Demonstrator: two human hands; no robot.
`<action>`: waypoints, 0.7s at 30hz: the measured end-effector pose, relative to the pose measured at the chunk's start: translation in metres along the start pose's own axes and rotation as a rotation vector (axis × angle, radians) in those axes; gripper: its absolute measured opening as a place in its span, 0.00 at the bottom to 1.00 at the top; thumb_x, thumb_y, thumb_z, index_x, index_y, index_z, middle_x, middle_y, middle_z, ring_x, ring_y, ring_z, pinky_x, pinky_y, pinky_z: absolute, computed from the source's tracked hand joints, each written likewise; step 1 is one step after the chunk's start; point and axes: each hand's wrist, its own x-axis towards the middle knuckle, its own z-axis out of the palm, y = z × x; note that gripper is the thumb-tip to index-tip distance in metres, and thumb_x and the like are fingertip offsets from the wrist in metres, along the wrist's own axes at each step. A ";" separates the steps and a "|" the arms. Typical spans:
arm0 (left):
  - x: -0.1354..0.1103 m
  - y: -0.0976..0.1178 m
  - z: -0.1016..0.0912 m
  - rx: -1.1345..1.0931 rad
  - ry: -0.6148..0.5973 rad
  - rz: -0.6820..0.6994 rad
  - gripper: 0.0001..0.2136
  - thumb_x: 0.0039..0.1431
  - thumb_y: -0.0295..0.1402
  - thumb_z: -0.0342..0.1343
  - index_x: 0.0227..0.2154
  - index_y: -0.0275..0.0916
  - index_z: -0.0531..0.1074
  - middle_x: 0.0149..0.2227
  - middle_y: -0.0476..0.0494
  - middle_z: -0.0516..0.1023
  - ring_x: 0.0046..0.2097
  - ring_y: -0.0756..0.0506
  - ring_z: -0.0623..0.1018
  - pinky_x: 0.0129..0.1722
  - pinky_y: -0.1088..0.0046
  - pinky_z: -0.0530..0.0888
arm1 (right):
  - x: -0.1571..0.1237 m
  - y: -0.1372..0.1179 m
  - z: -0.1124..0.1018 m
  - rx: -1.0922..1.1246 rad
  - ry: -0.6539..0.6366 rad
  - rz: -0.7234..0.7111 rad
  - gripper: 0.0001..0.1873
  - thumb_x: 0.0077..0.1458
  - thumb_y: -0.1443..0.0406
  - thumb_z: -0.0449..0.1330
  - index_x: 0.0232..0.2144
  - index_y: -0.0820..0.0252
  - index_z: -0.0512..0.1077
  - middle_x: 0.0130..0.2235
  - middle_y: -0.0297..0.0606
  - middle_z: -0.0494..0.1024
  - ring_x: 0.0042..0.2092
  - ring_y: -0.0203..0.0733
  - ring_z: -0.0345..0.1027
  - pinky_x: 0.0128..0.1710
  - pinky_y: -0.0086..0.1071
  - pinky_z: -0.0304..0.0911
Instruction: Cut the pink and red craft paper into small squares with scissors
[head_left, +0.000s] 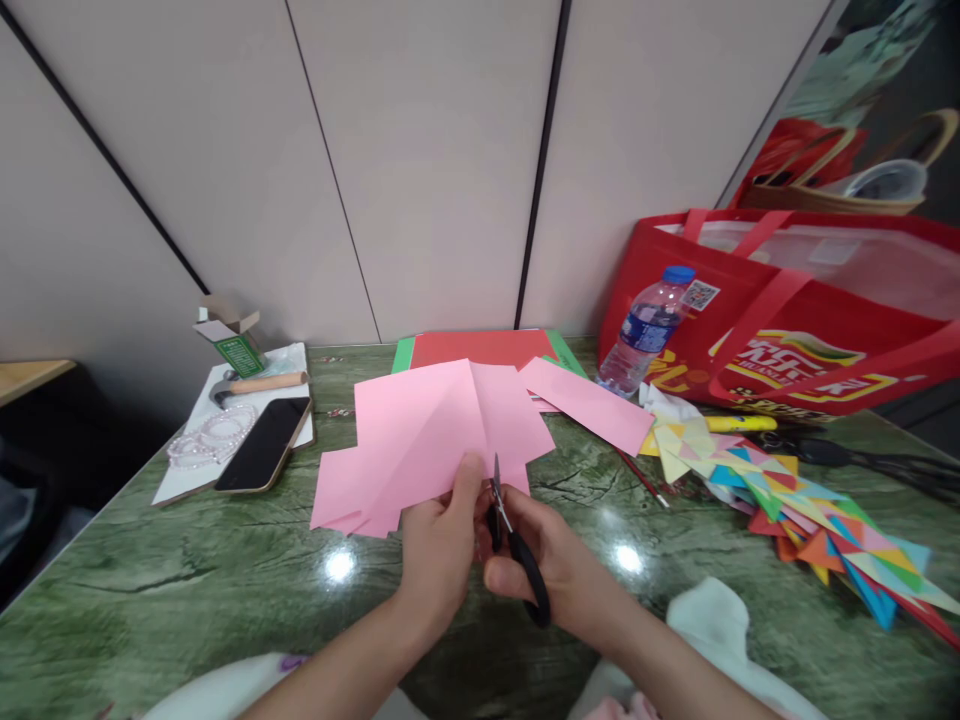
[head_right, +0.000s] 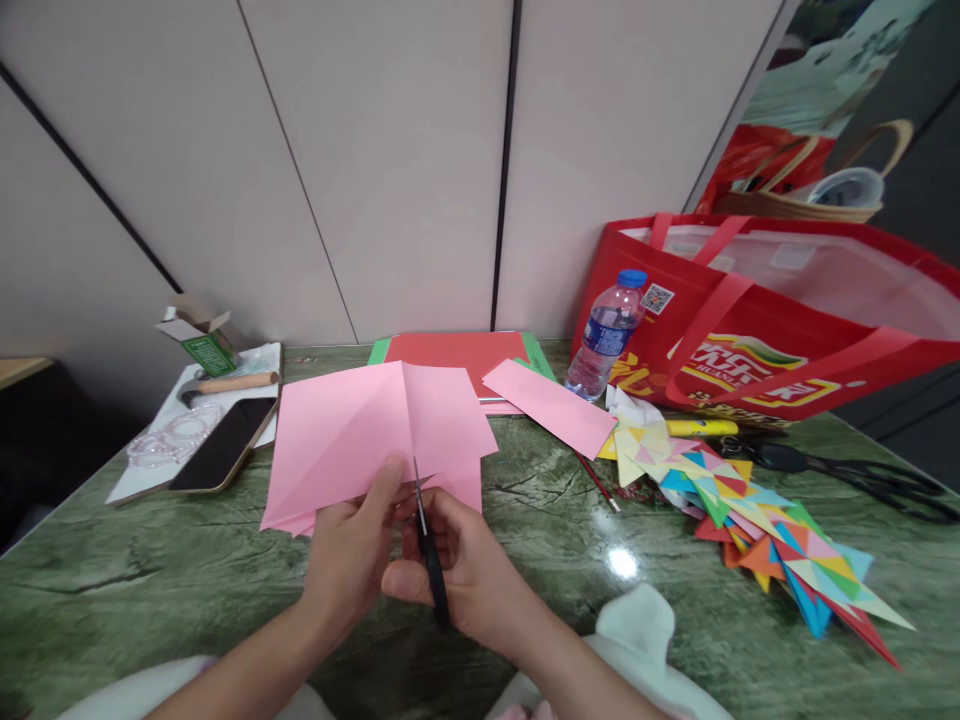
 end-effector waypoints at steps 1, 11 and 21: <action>0.000 0.000 0.000 0.003 0.000 -0.004 0.20 0.42 0.48 0.57 0.13 0.34 0.70 0.11 0.49 0.65 0.16 0.52 0.64 0.15 0.77 0.60 | 0.000 0.000 0.000 0.000 0.001 0.000 0.25 0.38 0.51 0.65 0.35 0.58 0.64 0.30 0.32 0.62 0.31 0.35 0.54 0.30 0.28 0.55; 0.001 -0.002 0.000 0.018 -0.007 0.002 0.20 0.42 0.49 0.56 0.13 0.34 0.70 0.11 0.49 0.65 0.16 0.51 0.64 0.17 0.76 0.62 | 0.001 -0.001 -0.001 -0.029 0.001 0.014 0.26 0.38 0.50 0.64 0.34 0.59 0.63 0.30 0.32 0.62 0.30 0.35 0.53 0.28 0.28 0.54; 0.003 -0.008 -0.001 0.006 -0.003 0.029 0.21 0.43 0.50 0.56 0.14 0.34 0.71 0.10 0.49 0.64 0.16 0.51 0.65 0.19 0.75 0.64 | 0.001 0.000 0.000 0.006 -0.007 0.011 0.24 0.39 0.52 0.65 0.34 0.59 0.62 0.29 0.31 0.61 0.29 0.33 0.51 0.27 0.27 0.51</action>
